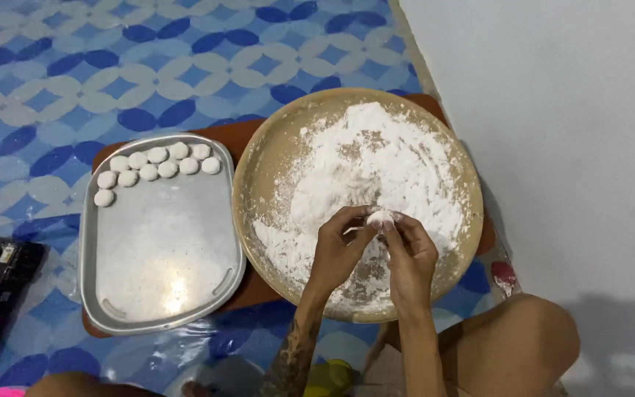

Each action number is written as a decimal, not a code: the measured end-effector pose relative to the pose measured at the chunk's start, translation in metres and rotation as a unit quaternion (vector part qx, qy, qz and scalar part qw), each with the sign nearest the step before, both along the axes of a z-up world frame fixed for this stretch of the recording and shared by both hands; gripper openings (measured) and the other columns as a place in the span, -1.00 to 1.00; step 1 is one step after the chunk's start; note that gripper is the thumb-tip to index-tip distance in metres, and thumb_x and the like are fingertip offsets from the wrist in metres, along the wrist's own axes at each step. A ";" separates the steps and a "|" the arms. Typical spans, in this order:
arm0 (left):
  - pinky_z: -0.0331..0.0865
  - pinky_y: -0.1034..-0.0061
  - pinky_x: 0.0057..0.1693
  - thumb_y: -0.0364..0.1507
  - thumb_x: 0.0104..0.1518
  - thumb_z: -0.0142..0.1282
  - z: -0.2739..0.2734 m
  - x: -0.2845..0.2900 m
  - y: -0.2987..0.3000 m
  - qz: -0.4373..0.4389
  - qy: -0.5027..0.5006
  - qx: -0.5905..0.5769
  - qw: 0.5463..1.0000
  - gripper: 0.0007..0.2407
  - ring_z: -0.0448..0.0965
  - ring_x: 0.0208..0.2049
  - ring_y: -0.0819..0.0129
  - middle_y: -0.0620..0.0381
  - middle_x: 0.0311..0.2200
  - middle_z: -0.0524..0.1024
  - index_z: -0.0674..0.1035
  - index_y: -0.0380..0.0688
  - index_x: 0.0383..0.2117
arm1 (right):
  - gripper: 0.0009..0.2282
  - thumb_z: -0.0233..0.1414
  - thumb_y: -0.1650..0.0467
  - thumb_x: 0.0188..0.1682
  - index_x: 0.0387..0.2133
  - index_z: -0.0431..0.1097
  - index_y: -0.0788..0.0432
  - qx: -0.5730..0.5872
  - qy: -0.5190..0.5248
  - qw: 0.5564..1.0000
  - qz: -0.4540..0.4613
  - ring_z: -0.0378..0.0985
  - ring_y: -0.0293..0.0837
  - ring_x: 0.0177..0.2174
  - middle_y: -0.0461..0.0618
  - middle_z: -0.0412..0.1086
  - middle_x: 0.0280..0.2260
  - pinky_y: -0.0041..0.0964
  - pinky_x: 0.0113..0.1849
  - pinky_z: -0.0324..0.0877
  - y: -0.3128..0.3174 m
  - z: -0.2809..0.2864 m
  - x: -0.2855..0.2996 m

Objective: The person prepares dough balls by pulling small pieces from a larger mass of dough, rolling them between their palms, and placing the finished balls onto a metal tray.

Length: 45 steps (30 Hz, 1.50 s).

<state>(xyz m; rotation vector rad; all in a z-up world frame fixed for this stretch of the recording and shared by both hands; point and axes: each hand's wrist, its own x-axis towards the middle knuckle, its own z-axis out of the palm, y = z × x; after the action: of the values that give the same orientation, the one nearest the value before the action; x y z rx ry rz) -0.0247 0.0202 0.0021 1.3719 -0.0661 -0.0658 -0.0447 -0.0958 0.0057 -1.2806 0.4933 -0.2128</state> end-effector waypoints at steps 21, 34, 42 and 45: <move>0.56 0.51 -0.11 -0.42 0.18 0.16 0.028 0.036 0.002 0.017 0.067 0.029 0.997 -0.84 0.63 -0.19 0.36 0.13 -0.22 0.62 0.64 -0.17 -0.17 | -0.80 0.16 0.50 -0.05 -0.16 0.50 0.32 0.033 0.091 0.995 -0.027 0.56 -0.04 -0.10 0.10 0.52 -0.16 -0.19 -0.03 0.49 0.004 0.021 0.045; 0.59 0.45 -0.09 -0.55 0.05 0.36 -0.005 0.021 -0.006 0.056 -0.015 -0.011 0.998 -0.85 0.64 -0.22 0.36 0.03 -0.33 0.64 0.68 -0.31 -0.27 | -0.76 0.18 0.51 -0.01 -0.08 0.47 0.34 -0.025 -0.069 0.997 0.000 0.52 -0.13 -0.24 0.14 0.54 -0.27 -0.17 -0.13 0.48 -0.012 -0.016 0.015; 0.59 0.45 -0.13 -0.58 0.02 0.37 -0.003 0.039 0.000 0.054 -0.028 -0.032 0.998 -0.89 0.67 -0.25 0.30 -0.08 -0.32 0.68 0.71 -0.32 -0.35 | -0.71 0.27 0.48 -0.10 -0.10 0.53 0.33 -0.068 -0.072 0.995 -0.013 0.58 -0.12 -0.26 0.22 0.57 -0.27 -0.16 -0.16 0.53 -0.007 -0.004 0.035; 0.60 0.46 -0.14 -0.54 -0.02 0.40 0.002 0.047 0.000 0.045 -0.028 -0.002 0.999 -0.83 0.62 -0.29 0.37 -0.01 -0.33 0.68 0.70 -0.29 -0.30 | -0.78 0.27 0.51 -0.09 -0.17 0.55 0.29 -0.065 -0.074 0.995 -0.011 0.60 -0.13 -0.30 0.18 0.58 -0.30 -0.21 -0.20 0.54 -0.013 -0.023 0.045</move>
<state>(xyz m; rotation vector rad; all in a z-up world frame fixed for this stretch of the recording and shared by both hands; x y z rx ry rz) 0.0223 0.0202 0.0045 1.3709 -0.0516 0.0488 0.0001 -0.1091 -0.0170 -1.3753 0.3722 -0.3600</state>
